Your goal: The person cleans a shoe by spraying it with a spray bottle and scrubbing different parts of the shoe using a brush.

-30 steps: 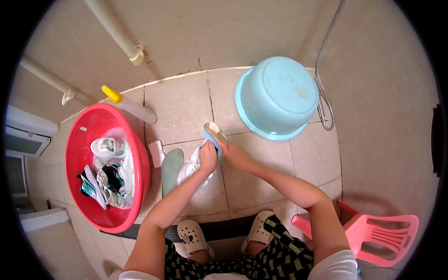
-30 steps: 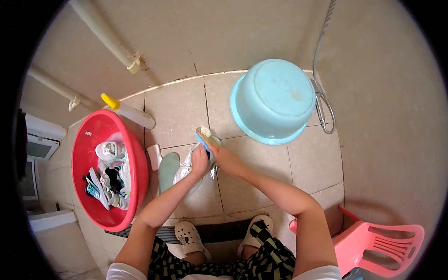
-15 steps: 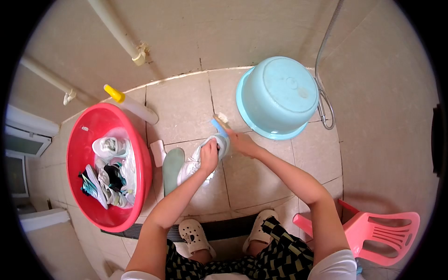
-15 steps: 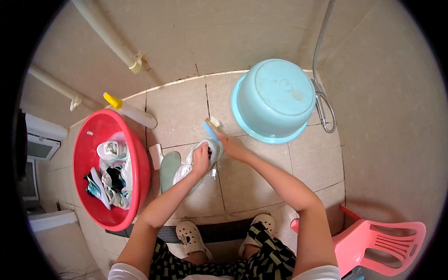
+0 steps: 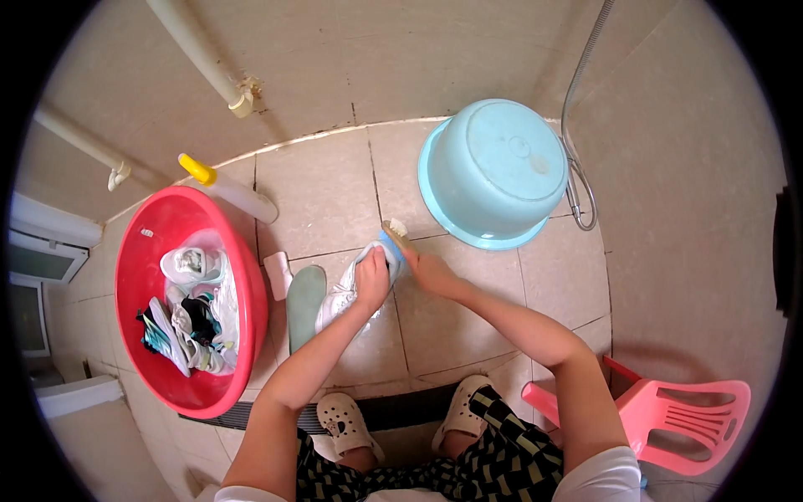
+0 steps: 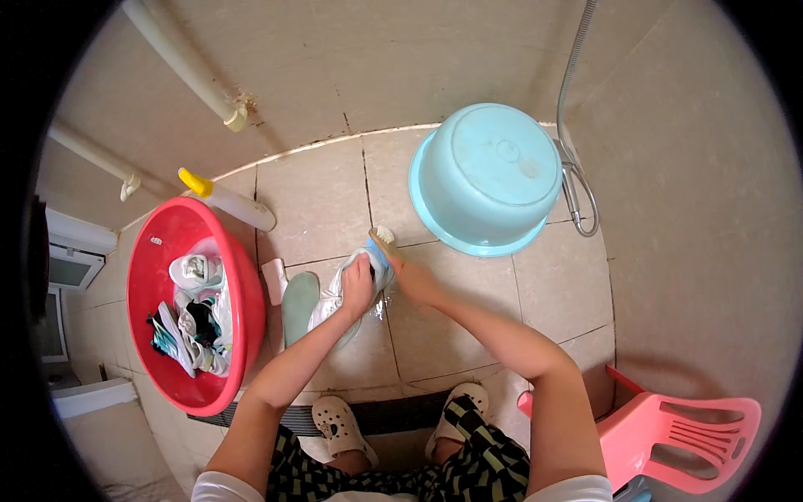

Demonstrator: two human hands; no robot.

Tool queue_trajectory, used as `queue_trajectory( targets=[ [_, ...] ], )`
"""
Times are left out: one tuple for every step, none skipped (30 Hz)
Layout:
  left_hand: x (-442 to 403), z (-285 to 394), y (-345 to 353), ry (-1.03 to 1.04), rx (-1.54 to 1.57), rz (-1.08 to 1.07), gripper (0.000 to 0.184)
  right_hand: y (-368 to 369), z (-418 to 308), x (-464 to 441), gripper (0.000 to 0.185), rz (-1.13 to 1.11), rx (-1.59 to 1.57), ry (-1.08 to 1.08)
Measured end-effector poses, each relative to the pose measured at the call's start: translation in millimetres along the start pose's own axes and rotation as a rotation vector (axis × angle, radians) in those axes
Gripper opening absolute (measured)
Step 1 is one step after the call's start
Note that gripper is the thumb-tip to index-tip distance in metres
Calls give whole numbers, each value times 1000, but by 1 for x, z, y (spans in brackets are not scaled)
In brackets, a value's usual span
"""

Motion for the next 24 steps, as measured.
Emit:
queue_trajectory(
  targets=[
    [-1, 0, 0, -11, 22, -15, 43, 1, 2, -6, 58, -25, 50, 4],
    [-2, -1, 0, -22, 45, -31, 43, 2, 3, -11, 58, -25, 47, 4],
    [-2, -1, 0, -24, 43, -32, 43, 2, 6, -13, 61, 11, 39, -6],
    [-2, -1, 1, -29, 67, -26, 44, 2, 9, -15, 65, 47, 30, -14],
    [-2, 0, 1, -34, 94, -20, 44, 3, 13, -17, 65, 47, 31, -11],
    [-3, 0, 3, -34, 95, -21, 44, 3, 15, -19, 65, 28, 59, 14],
    [-4, -1, 3, -40, 106, -17, 44, 3, 17, -21, 64, 9, 85, 38],
    [-4, -2, 2, -47, 114, -12, 45, 1, 18, -22, 64, 9, 82, 38],
    [-3, -3, 2, -46, 109, -14, 45, -4, 13, -23, 63, -8, 104, 36],
    [-3, -6, 1, -78, 104, -21, 45, -9, 8, -22, 62, -24, 124, 34],
    [-2, -8, 0, -112, 98, -31, 45, -14, 4, -18, 62, -22, 116, 38],
    [-1, -8, 0, -114, 92, -35, 45, -22, 2, -12, 62, 16, 53, 71],
    [0, -7, -1, -117, 113, -29, 45, -30, 1, -7, 63, 53, -7, 100],
    [0, -6, -1, -120, 135, -22, 46, -34, -2, 1, 63, 52, -6, 100],
    [0, -6, 0, -122, 137, -21, 46, -32, -6, 14, 62, 40, -38, 77],
    [1, -7, 0, -127, 139, -18, 45, -29, -9, 23, 62, 29, -69, 54],
    [0, -7, 0, -132, 140, -14, 44, -24, -11, 29, 62, 27, -67, 53],
    [-1, -9, 1, -133, 142, -13, 44, -19, -13, 33, 63, 1, -63, 79],
    [-1, -11, 2, -125, 141, 0, 42, -16, -14, 35, 63, -26, -59, 108],
    [-1, -14, 2, -117, 139, 12, 41, -15, -15, 35, 63, -26, -60, 110],
    [-1, -14, 3, -118, 137, 10, 41, -16, -19, 32, 59, -41, -51, 99],
    [-1, -11, 2, -90, 121, 28, 40, -16, -22, 29, 55, -54, -45, 88],
    [-1, -9, 1, -62, 107, 47, 39, -12, -18, 22, 55, -54, -48, 91],
    [-1, -9, 0, -63, 107, 45, 39, -6, -13, 11, 54, -89, 32, -5]
  ],
)
Point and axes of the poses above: each hand's wrist, its own x-axis away from the middle knuckle, its own y-axis out of the palm, z = x × y, the point moved 6 cm from there along -x, towards the middle knuckle, and after that the axes turned 15 degrees about -y, right-handed, at the moved point
